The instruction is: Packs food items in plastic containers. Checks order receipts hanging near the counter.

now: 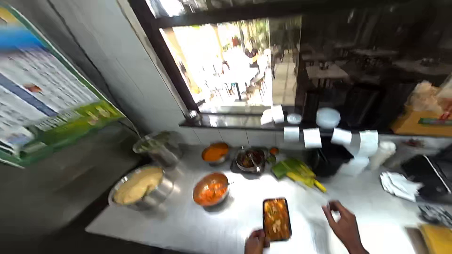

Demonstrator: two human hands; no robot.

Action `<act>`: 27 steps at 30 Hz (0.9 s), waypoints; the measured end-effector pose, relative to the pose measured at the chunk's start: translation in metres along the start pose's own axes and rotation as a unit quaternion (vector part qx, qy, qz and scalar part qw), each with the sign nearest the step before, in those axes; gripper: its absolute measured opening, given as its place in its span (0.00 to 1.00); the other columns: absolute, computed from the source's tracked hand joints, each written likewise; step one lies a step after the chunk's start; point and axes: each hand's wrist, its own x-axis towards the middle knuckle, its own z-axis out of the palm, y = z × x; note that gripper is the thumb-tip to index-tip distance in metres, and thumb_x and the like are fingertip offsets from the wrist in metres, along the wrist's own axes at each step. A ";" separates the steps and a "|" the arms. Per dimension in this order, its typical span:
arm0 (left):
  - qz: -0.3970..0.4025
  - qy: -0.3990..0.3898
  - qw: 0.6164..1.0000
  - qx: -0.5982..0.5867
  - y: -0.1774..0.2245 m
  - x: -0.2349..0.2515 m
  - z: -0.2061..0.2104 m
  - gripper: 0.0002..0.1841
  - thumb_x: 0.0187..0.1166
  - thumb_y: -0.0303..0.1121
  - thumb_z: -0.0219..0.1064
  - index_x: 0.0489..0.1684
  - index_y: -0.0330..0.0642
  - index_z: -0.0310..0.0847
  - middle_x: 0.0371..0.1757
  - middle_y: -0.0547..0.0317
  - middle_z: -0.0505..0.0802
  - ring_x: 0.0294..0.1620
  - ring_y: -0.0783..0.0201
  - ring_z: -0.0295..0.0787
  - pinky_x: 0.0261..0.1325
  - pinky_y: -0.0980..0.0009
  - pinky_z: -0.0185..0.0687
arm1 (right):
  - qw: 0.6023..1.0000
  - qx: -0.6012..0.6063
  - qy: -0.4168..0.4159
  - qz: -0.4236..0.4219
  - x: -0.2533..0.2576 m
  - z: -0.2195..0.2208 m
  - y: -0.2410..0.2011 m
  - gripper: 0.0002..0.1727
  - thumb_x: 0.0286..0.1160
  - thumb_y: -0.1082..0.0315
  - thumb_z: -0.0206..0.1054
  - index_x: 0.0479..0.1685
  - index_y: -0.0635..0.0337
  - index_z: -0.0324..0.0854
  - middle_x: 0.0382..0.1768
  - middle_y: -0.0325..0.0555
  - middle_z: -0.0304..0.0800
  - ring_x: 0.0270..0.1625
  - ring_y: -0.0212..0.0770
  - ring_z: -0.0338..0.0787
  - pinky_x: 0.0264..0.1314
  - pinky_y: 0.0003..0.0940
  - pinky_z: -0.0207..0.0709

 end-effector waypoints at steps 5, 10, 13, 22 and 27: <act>-0.031 -0.025 0.998 -0.051 -0.018 0.010 -0.008 0.13 0.83 0.25 0.64 0.61 0.28 0.82 0.49 0.40 0.92 0.34 0.52 0.95 0.38 0.58 0.97 | 0.999 0.028 0.033 -0.023 -0.001 0.013 0.002 0.11 0.75 0.61 0.71 0.42 0.61 0.87 0.34 0.44 0.91 0.39 0.43 0.91 0.46 0.47 0.87; -0.064 -0.068 0.993 -0.077 -0.011 0.014 -0.017 0.14 0.82 0.22 0.64 0.63 0.27 0.80 0.49 0.39 0.92 0.36 0.48 0.96 0.41 0.55 0.98 | 0.996 -0.037 0.011 -0.076 -0.023 0.043 -0.011 0.10 0.77 0.60 0.69 0.38 0.56 0.90 0.36 0.40 0.92 0.37 0.40 0.91 0.42 0.42 0.86; -0.079 -0.097 0.989 -0.073 -0.009 0.020 -0.022 0.15 0.81 0.21 0.66 0.64 0.27 0.79 0.49 0.38 0.91 0.37 0.47 0.96 0.42 0.53 0.98 | 0.996 -0.038 0.044 -0.072 -0.033 0.052 -0.019 0.08 0.76 0.63 0.70 0.39 0.57 0.90 0.40 0.41 0.93 0.40 0.39 0.92 0.42 0.40 0.87; -0.102 -0.163 0.979 -0.061 -0.002 0.038 -0.035 0.14 0.85 0.24 0.63 0.65 0.29 0.79 0.51 0.39 0.91 0.37 0.49 0.96 0.43 0.55 0.97 | 0.980 -0.107 0.004 -0.167 -0.056 0.085 -0.040 0.07 0.75 0.67 0.68 0.38 0.52 0.93 0.57 0.41 0.94 0.50 0.42 0.93 0.53 0.43 0.86; -0.103 -0.186 0.975 -0.058 0.004 0.042 -0.044 0.13 0.88 0.27 0.60 0.63 0.30 0.82 0.47 0.40 0.93 0.38 0.50 0.96 0.44 0.56 0.96 | 0.969 -0.121 -0.022 -0.212 -0.079 0.116 -0.058 0.09 0.76 0.67 0.67 0.41 0.47 0.94 0.53 0.36 0.96 0.54 0.40 0.92 0.60 0.44 0.84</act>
